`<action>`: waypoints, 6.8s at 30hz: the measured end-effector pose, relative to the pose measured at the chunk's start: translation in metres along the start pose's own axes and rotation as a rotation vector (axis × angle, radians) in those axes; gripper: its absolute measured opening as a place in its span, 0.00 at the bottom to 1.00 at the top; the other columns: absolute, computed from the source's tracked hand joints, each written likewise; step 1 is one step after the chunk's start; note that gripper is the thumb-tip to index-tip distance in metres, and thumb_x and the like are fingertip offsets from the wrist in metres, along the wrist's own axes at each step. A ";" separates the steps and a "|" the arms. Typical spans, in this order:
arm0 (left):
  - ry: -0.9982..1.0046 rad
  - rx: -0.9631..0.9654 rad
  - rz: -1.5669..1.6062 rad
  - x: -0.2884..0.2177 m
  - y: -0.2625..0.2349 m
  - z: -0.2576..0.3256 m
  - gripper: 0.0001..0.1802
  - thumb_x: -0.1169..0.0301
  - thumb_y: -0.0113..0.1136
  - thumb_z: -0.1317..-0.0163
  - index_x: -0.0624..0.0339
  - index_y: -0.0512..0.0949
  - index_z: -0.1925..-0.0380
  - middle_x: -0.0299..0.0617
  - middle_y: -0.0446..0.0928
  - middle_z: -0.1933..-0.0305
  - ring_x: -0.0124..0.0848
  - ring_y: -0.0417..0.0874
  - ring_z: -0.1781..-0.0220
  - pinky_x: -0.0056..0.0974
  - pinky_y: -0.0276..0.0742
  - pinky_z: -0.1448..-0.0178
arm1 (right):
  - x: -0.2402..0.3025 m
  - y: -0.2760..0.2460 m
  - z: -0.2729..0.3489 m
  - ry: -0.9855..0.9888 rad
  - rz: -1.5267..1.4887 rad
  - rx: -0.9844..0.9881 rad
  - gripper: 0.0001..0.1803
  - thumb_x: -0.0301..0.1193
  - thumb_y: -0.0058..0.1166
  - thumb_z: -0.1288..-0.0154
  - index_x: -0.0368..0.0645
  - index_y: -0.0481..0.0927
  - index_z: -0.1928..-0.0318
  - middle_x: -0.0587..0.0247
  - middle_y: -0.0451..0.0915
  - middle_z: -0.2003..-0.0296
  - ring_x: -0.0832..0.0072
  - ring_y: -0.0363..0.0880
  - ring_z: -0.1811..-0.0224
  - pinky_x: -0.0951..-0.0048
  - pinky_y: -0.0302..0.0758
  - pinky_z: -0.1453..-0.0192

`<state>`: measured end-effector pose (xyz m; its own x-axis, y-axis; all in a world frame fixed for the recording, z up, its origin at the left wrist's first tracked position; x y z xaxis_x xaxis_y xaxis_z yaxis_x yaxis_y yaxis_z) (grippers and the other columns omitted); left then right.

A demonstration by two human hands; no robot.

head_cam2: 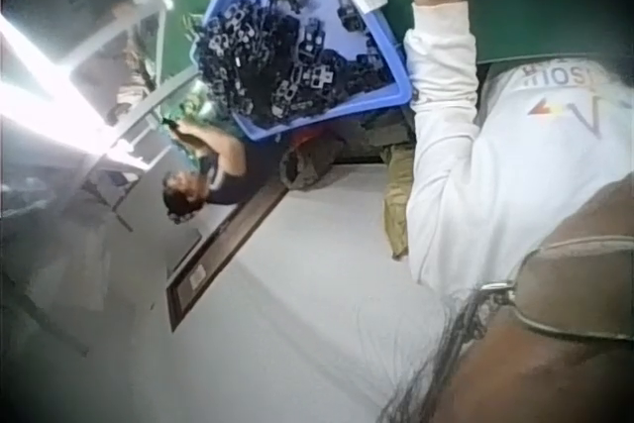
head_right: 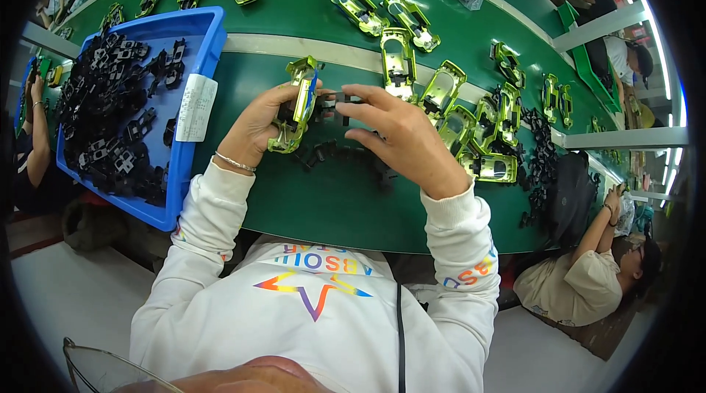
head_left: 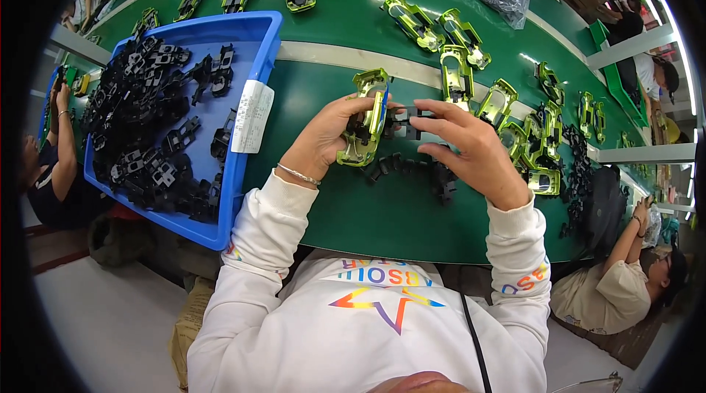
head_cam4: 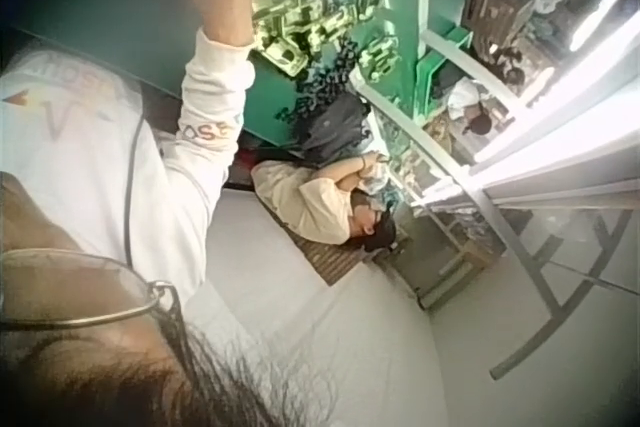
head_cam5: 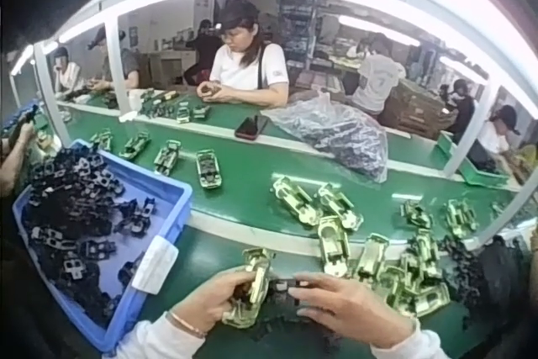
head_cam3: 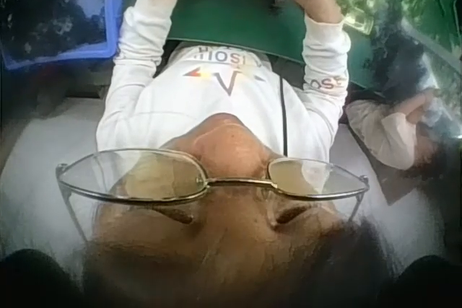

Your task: The person assembles toy cars by picking up car bodies and interior components, fitting the interior components into the car bodies by hand, and placing the assembled cars on the work surface.

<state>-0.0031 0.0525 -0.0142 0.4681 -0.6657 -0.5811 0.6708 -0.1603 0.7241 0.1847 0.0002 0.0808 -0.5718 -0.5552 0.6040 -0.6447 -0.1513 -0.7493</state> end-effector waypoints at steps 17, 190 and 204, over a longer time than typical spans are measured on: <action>0.296 -0.115 0.185 -0.008 -0.013 -0.006 0.20 0.66 0.46 0.29 0.64 0.67 0.40 0.52 0.79 0.43 0.46 0.84 0.43 0.46 0.87 0.52 | 0.007 -0.011 0.012 0.118 0.107 -0.336 0.28 0.22 0.64 0.39 0.43 0.79 0.37 0.53 0.80 0.53 0.59 0.83 0.57 0.65 0.79 0.54; 0.641 -0.646 -1.368 -0.117 -0.057 -0.161 0.31 0.54 0.70 0.51 0.72 0.82 0.57 0.59 0.84 0.59 0.56 0.84 0.60 0.49 0.80 0.50 | -0.002 -0.005 0.083 0.469 0.149 -0.103 0.12 0.22 0.62 0.40 0.44 0.81 0.56 0.59 0.81 0.56 0.57 0.81 0.61 0.60 0.76 0.59; 0.318 -0.178 -0.211 -0.008 -0.024 -0.022 0.27 0.74 0.49 0.38 0.67 0.68 0.37 0.56 0.81 0.50 0.42 0.84 0.52 0.45 0.84 0.47 | -0.019 -0.019 0.075 0.111 0.425 -0.025 0.35 0.23 0.66 0.44 0.43 0.72 0.34 0.56 0.79 0.44 0.58 0.75 0.40 0.58 0.68 0.34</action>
<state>-0.0104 0.0779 -0.0351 0.4450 -0.3690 -0.8159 0.8471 -0.1221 0.5172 0.2460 -0.0478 0.0630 -0.8388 -0.4729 0.2697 -0.3514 0.0919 -0.9317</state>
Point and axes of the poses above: each hand's wrist, its own z-axis away from the middle knuckle, its own y-axis out of the palm, x = y × z, the point moved 4 cm from there along -z, towards the middle knuckle
